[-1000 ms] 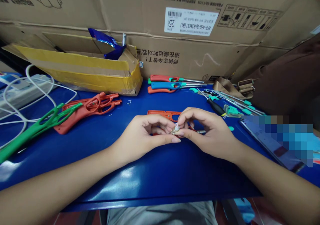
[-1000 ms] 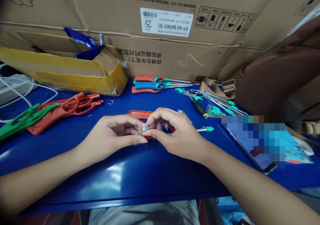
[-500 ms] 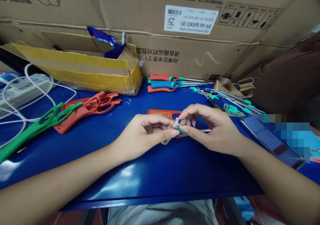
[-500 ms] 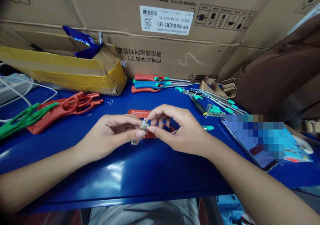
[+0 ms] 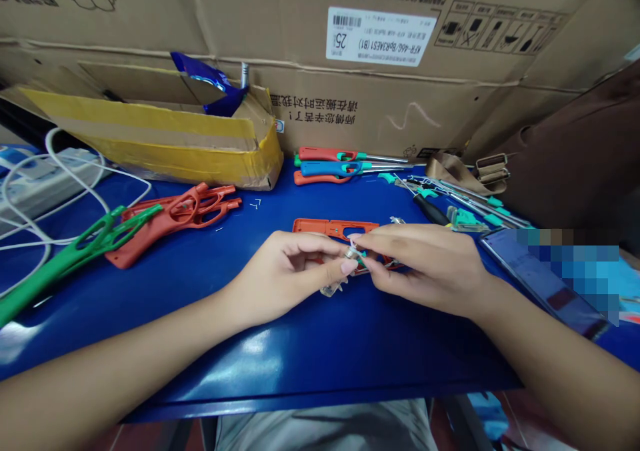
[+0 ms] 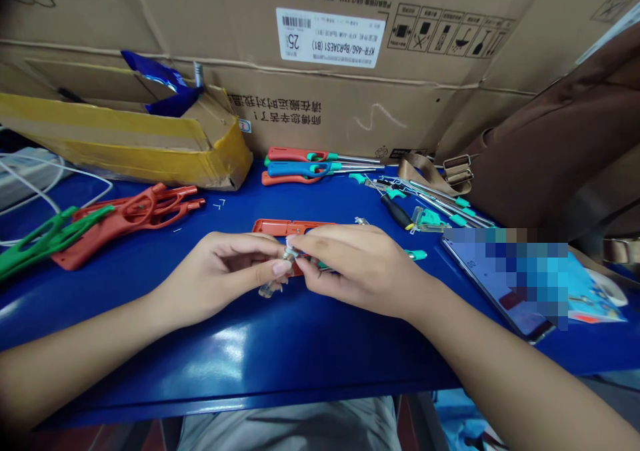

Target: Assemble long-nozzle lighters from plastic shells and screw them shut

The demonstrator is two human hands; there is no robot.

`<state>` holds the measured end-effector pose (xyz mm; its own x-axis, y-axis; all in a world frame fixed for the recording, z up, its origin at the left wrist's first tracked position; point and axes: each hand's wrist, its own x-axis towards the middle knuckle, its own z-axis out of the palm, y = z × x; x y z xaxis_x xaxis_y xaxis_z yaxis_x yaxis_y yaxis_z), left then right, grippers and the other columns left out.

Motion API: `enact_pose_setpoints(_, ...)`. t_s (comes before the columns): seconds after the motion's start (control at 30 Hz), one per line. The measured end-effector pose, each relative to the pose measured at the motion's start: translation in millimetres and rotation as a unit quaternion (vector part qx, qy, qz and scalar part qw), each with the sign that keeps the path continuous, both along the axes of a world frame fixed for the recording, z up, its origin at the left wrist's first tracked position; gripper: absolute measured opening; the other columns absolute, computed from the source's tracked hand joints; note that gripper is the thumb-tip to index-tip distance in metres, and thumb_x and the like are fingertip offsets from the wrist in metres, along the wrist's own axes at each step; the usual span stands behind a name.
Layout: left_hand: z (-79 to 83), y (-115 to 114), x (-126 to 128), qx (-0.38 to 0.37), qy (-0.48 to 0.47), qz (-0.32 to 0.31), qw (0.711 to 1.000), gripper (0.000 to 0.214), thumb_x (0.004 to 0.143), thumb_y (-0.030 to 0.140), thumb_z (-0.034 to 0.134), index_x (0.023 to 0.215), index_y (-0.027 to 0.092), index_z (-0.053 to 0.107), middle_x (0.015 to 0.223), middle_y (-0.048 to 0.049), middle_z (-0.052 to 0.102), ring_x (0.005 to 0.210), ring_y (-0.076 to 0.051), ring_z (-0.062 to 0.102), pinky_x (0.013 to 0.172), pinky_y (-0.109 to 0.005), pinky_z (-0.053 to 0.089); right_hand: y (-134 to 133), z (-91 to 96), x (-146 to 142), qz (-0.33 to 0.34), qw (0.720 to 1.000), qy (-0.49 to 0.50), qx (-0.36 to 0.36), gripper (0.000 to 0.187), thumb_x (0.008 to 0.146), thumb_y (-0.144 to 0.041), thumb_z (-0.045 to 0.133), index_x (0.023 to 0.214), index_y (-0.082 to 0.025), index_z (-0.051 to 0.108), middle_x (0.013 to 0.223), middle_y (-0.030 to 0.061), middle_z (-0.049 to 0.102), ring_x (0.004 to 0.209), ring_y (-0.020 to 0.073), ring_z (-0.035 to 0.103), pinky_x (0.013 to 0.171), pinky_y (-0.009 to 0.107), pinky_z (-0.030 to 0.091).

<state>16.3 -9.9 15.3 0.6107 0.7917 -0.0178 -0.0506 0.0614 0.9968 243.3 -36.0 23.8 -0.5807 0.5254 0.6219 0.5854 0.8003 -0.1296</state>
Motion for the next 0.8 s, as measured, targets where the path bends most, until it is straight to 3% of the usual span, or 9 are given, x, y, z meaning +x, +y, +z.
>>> enact_pose_setpoints(0.37,2.9,-0.9,0.2,-0.058,-0.041,-0.026,0.997,0.012,0.088,0.016,0.076,0.095,0.02,0.084,0.079,-0.0014,0.078,0.067,-0.007,0.066,0.064,-0.013,0.055,-6.2,0.7,0.8,-0.018,0.999,-0.04,0.029,0.02,0.097,-0.017,0.063,0.115,-0.022,0.068,0.101,0.0014,0.081,0.09,0.0141,0.078,0.082,0.019,0.06)
enact_pose_setpoints(0.63,4.9,0.8,-1.7,-0.076,-0.031,-0.039,0.996,0.012,0.087,0.019,0.077,0.097,0.016,0.083,0.076,-0.0031,0.077,0.063,-0.007,0.066,0.062,-0.015,0.056,-3.2,6.3,2.2,0.015,0.999,0.012,-0.036,0.033,0.095,-0.014,0.063,0.126,-0.025,0.068,0.101,-0.0008,0.082,0.088,0.0131,0.079,0.08,0.02,0.063)
enact_pose_setpoints(0.8,6.2,1.3,-1.3,-0.099,-0.027,-0.046,0.994,0.012,0.086,0.02,0.079,0.095,0.014,0.083,0.075,-0.0038,0.076,0.061,-0.009,0.065,0.059,-0.017,0.055,-4.3,4.1,-0.3,0.0,0.999,0.0,-0.054,0.029,0.096,-0.016,0.061,0.12,-0.028,0.07,0.099,-0.0013,0.082,0.083,0.0169,0.079,0.073,0.025,0.066)
